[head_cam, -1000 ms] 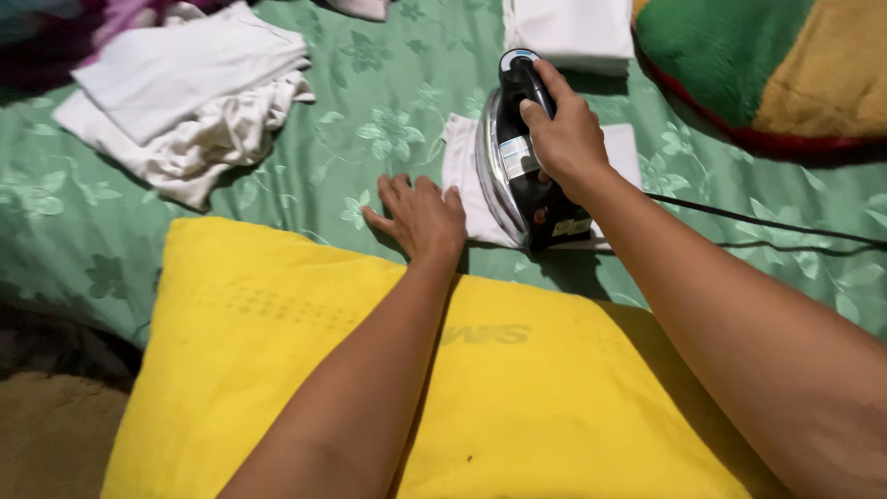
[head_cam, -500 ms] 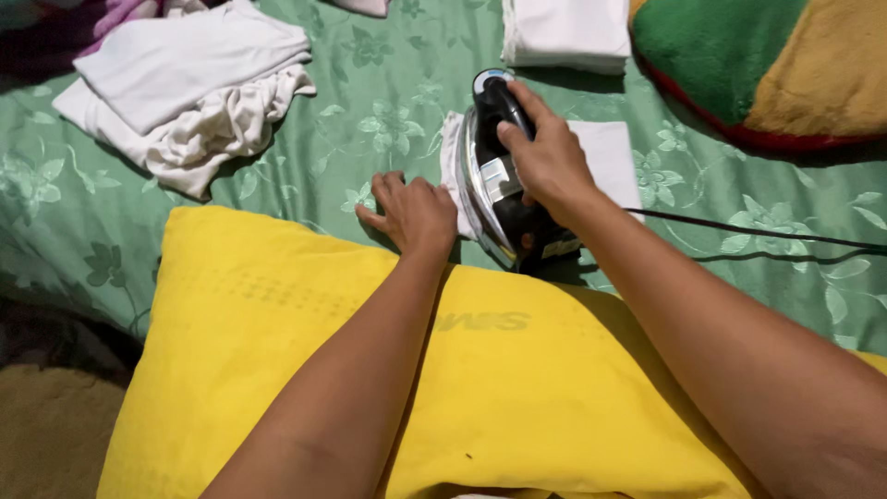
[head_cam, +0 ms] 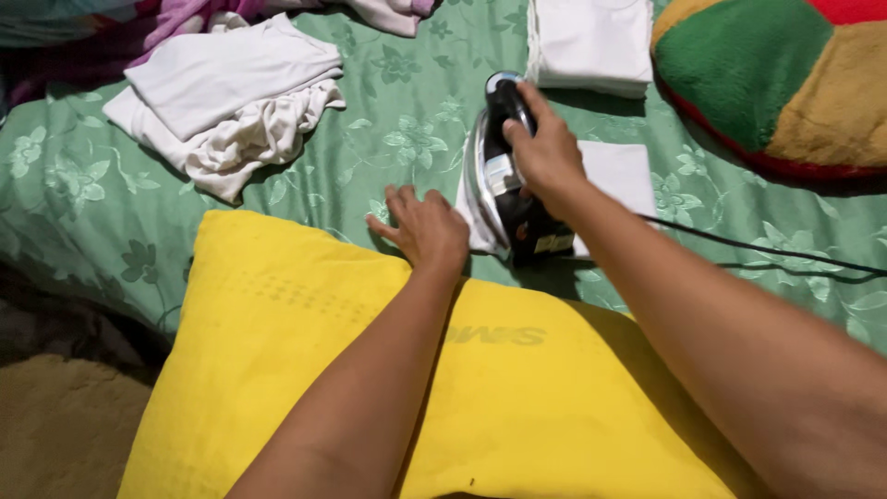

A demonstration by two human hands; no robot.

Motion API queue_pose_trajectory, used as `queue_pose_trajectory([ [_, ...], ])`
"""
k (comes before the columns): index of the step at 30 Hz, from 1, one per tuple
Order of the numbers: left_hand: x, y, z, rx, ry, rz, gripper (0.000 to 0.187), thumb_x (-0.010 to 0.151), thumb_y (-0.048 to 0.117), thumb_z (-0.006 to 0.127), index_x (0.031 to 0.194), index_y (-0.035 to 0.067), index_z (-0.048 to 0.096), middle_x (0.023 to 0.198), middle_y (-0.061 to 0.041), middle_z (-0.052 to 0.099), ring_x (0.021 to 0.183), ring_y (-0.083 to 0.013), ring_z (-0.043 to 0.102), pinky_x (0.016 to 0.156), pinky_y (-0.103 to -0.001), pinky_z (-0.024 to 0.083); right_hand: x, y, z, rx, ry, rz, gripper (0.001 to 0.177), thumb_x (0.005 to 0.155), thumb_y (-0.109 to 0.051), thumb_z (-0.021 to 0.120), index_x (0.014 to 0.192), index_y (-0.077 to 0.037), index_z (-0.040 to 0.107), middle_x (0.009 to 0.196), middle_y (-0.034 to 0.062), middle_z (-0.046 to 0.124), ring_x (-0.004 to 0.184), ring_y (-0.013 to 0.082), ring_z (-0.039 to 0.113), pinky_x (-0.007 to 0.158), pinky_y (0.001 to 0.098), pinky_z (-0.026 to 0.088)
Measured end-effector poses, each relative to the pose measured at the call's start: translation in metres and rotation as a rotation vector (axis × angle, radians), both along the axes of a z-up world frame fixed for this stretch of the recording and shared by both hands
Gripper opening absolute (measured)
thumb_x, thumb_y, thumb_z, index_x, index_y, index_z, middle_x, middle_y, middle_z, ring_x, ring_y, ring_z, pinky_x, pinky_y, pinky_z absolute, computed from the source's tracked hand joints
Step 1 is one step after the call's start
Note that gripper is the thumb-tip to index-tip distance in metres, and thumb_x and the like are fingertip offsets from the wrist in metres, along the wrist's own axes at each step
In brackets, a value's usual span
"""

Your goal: The person irons a white t-shirt on a bed, smoothing the fabric with one hand while moving the iron with the other. After ironing, the person folds the t-shirt and places it on a stack of other folded clothes.

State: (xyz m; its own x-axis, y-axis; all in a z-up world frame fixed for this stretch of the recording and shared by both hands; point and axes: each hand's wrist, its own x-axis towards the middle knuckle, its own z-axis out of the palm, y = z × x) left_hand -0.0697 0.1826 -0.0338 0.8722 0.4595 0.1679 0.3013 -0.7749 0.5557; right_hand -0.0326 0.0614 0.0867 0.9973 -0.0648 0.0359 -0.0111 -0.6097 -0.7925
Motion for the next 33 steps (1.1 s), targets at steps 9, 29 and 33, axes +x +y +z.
queue_pose_trajectory([
  [9,0.007,0.014,0.001,0.07,0.019,0.092,0.039,0.086,0.008,0.064,0.125,0.013,0.061,0.164,-0.017,0.023,0.155,-0.0355,0.005,0.116,-0.071,0.003,-0.027,0.019,-0.011,-0.135,0.041,-0.067,0.06,0.094,-0.038,0.056,0.153,-0.043,0.041,0.109,0.0127,0.076,0.076,0.0333,0.076,0.081,0.0457,0.057],
  [29,-0.006,-0.013,-0.005,0.272,-0.024,-0.283,0.03,0.087,0.008,0.062,0.116,0.007,0.06,0.161,-0.018,0.034,0.158,-0.0352,0.009,0.117,-0.073,-0.002,-0.036,-0.077,-0.001,-0.545,-0.102,-0.062,0.065,0.1,-0.036,0.055,0.16,-0.04,0.033,0.098,0.0262,0.072,0.089,0.046,0.071,0.083,0.0561,0.055],
  [33,-0.005,-0.016,-0.007,0.237,-0.043,-0.388,0.065,0.075,0.001,0.062,0.137,0.02,0.057,0.164,-0.017,0.026,0.156,-0.0349,0.005,0.116,-0.072,-0.004,-0.019,-0.088,-0.01,-0.601,-0.132,-0.072,0.064,0.103,-0.036,0.055,0.162,-0.036,0.032,0.095,0.0271,0.072,0.088,0.0483,0.069,0.082,0.0576,0.054],
])
